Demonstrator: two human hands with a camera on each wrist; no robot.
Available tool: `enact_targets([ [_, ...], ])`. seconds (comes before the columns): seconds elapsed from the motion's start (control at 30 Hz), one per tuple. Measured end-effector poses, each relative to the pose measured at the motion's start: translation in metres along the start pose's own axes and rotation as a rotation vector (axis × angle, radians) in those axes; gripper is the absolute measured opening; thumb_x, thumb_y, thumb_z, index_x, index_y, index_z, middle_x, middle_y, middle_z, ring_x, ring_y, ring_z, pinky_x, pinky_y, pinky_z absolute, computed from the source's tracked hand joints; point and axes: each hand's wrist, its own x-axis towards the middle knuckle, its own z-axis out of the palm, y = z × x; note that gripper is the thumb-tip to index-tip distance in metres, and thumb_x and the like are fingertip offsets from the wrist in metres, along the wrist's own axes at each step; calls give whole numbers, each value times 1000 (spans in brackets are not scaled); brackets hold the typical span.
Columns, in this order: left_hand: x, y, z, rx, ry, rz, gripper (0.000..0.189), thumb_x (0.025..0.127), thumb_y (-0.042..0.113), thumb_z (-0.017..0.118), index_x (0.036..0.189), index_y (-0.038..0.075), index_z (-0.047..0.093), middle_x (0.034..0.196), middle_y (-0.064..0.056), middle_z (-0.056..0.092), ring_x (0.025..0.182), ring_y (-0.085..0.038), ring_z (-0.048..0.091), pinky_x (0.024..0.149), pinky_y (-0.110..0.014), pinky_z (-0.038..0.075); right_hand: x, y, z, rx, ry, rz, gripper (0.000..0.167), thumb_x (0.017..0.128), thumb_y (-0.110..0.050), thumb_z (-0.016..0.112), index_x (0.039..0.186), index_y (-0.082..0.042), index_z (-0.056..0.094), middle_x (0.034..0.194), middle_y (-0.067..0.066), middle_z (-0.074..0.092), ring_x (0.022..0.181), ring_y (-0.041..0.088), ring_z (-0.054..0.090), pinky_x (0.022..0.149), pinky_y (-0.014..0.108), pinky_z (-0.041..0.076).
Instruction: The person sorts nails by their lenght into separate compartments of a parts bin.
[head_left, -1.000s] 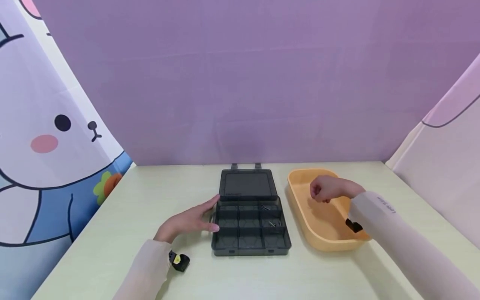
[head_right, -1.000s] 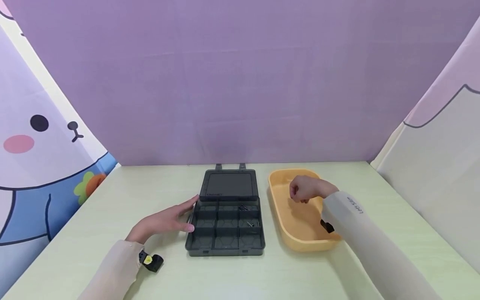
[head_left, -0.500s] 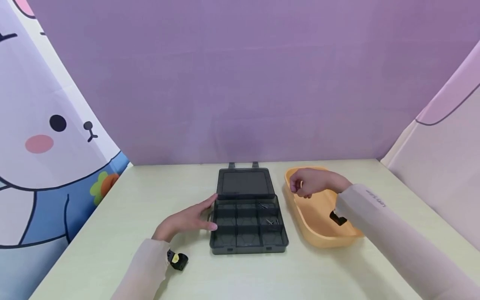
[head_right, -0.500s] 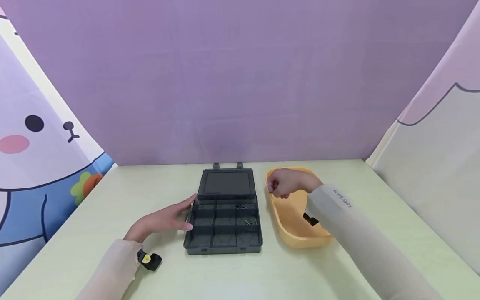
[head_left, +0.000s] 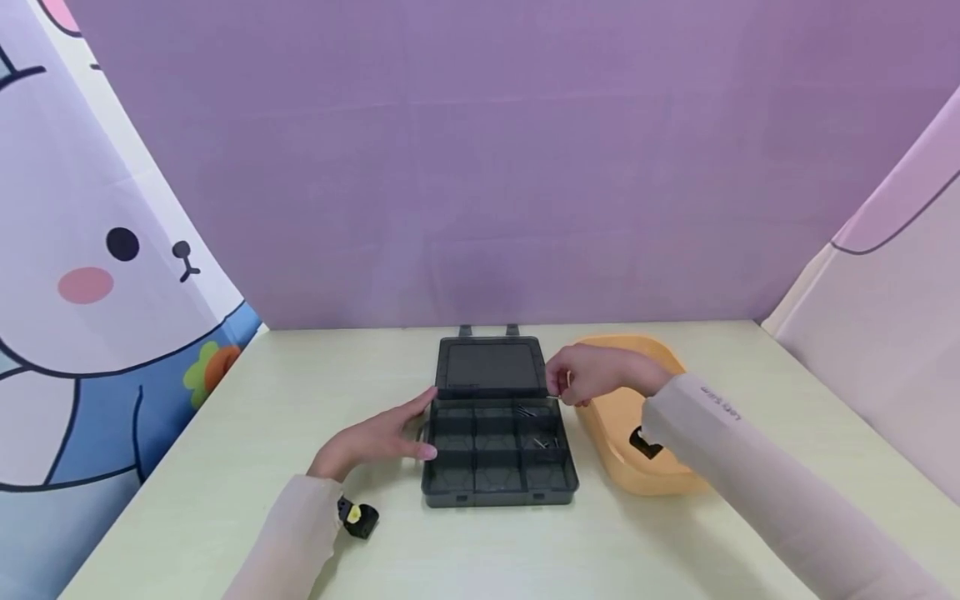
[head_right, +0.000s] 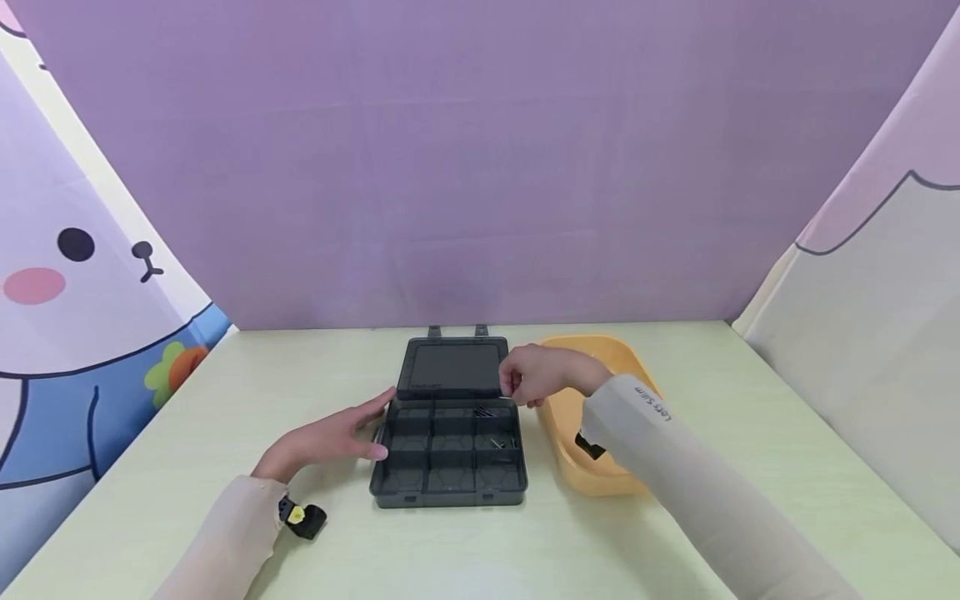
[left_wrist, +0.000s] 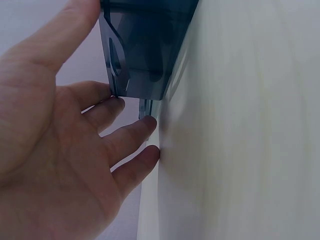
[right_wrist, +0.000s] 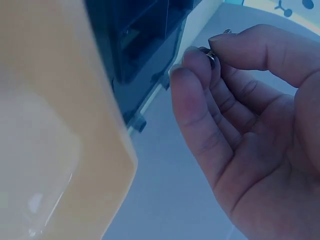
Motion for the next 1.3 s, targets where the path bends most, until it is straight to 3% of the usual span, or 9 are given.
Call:
enact_targets([
  [0.67,3,1,2,-2,-5,14,97,86,33,71,155,12,5,161,-9,6,147,-33,9,116,-55,16,23,-7,33,25,-44,26,12,81,9,56,87,1,63,63,-1,55,54,11,51,56,27,50],
  [0.77,3,2,2,-6,-2,17,97,86,33,71,155,12,6,161,-8,7,148,-32,9,116,-55,16,25,-8,35,20,-53,45,12,81,9,57,87,1,63,64,-1,56,55,11,52,56,26,50],
  [1.0,6,5,3,31,1,35,97,86,33,71,154,9,7,161,-10,7,147,-33,10,116,-54,16,26,-7,38,31,-55,75,12,83,8,56,86,-1,64,66,0,57,58,16,56,64,41,55],
  [1.3,5,6,0,77,-2,31,97,86,35,70,154,9,7,161,-11,7,147,-34,11,116,-54,17,30,-3,27,-15,-1,143,7,90,-4,59,90,-3,65,80,10,66,61,16,61,62,33,56],
])
